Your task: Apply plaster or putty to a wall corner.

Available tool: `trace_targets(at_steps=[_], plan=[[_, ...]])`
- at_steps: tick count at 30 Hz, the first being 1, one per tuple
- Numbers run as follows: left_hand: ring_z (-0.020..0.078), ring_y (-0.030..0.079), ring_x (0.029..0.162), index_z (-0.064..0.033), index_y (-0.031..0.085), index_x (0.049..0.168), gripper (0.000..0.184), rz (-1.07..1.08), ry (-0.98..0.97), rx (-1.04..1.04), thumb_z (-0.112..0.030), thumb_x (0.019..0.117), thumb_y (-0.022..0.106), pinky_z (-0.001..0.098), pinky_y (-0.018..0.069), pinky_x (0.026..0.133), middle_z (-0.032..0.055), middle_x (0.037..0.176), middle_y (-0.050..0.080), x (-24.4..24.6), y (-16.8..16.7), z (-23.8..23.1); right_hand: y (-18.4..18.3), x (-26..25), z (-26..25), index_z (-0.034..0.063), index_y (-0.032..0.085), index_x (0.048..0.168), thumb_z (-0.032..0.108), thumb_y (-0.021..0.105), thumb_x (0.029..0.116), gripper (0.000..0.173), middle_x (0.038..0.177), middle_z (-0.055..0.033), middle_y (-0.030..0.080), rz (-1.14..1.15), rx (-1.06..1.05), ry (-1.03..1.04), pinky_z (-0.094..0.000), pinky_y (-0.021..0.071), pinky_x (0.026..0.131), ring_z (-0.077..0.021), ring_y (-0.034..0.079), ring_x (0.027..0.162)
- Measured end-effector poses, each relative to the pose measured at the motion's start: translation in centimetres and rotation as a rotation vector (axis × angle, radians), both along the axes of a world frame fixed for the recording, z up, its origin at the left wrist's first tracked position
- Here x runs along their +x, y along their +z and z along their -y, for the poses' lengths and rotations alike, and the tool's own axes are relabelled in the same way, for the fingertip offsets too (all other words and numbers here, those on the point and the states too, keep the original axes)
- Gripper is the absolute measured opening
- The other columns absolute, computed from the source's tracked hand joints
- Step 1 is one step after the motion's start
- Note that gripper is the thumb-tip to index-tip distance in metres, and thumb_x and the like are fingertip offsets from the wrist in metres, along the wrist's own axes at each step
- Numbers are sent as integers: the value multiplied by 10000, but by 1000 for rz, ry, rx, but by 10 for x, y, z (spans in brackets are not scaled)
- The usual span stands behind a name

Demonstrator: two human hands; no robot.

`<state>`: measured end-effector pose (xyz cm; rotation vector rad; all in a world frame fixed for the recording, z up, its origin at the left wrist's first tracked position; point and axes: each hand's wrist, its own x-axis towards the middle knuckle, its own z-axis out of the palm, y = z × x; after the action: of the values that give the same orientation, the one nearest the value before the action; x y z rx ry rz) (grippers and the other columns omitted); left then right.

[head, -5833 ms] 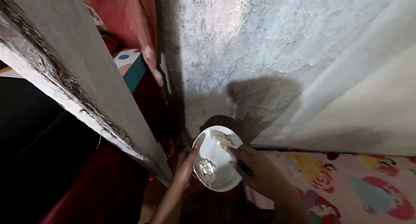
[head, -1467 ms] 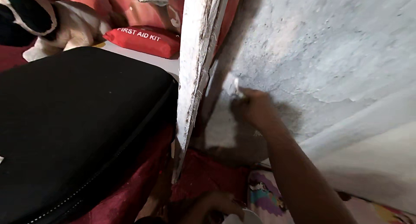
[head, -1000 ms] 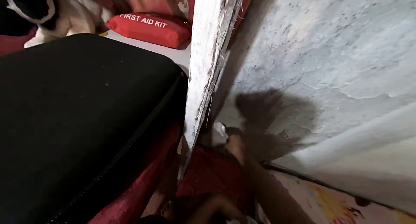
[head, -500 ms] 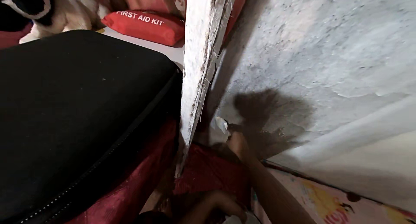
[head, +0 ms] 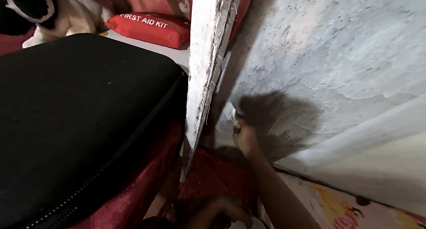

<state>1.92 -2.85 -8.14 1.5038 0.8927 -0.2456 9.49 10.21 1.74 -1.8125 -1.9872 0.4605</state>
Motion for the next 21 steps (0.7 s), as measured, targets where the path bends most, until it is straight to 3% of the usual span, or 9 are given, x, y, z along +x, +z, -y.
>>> trace_targets(at_steps=[3, 7, 10, 12, 15, 17, 19, 21], plan=[[336, 631, 1036, -33, 573, 1382, 554, 14, 9, 7, -393, 969, 651, 561, 493, 900, 218, 1227, 644, 0, -7, -1, -12, 1, 3, 25, 434, 1543, 95, 496, 1042, 510, 1366, -267, 605, -46, 224, 18, -495, 530, 1010, -392, 662, 1159], [333, 628, 1057, -47, 575, 1383, 547, -4, 23, -25, -389, 963, 658, 565, 492, 909, 213, 1228, 641, 1, -4, -2, -34, -9, -2, 49, 322, 1597, 59, 516, 1008, 620, 1433, -278, 529, 182, -91, 26, -490, 537, 1005, -391, 642, 1192], [346, 633, 1061, -29, 576, 1374, 545, 9, 18, -16, -387, 970, 648, 574, 492, 912, 226, 1219, 645, 2, -4, 0, 10, -16, 7, 24, 430, 1529, 81, 539, 1014, 530, 1321, -264, 621, 145, -109, -2, -504, 516, 1021, -388, 644, 1190], [371, 626, 1069, -3, 570, 1378, 534, 19, 1, -4, -362, 990, 640, 589, 482, 923, 253, 1223, 638, 3, 2, 2, 36, -11, 13, 42, 411, 1555, 105, 502, 1047, 519, 1380, -260, 594, 31, -15, -29, -524, 469, 1075, -400, 602, 1255], [348, 632, 1025, -41, 576, 1388, 535, 12, 4, 3, -373, 976, 650, 573, 495, 891, 230, 1211, 646, 3, -1, 1, 24, -7, 8, 83, 364, 1589, 122, 479, 1055, 548, 1381, -265, 583, -18, 117, -43, -532, 505, 1028, -409, 627, 1205], [299, 632, 939, -68, 594, 1365, 526, 20, 23, 4, -390, 954, 662, 529, 508, 824, 192, 1166, 658, 5, -9, 0, -3, -7, 4, 89, 299, 1615, 99, 477, 1040, 603, 1424, -264, 551, 124, 16, -19, -497, 532, 1011, -384, 649, 1186], [281, 627, 933, -59, 586, 1365, 528, 18, 31, -16, -384, 955, 662, 511, 507, 823, 183, 1165, 654, 5, -8, 0, -21, -8, 0, 74, 312, 1606, 63, 523, 1002, 640, 1383, -272, 571, 233, -157, 30, -501, 534, 1005, -390, 648, 1182], [293, 631, 957, -34, 585, 1352, 524, 17, 17, -27, -378, 964, 657, 522, 507, 840, 196, 1169, 653, 5, -6, -1, -11, -8, 2, 67, 369, 1579, 64, 556, 985, 623, 1354, -261, 594, 240, -208, 32, -504, 523, 1019, -387, 635, 1206]])
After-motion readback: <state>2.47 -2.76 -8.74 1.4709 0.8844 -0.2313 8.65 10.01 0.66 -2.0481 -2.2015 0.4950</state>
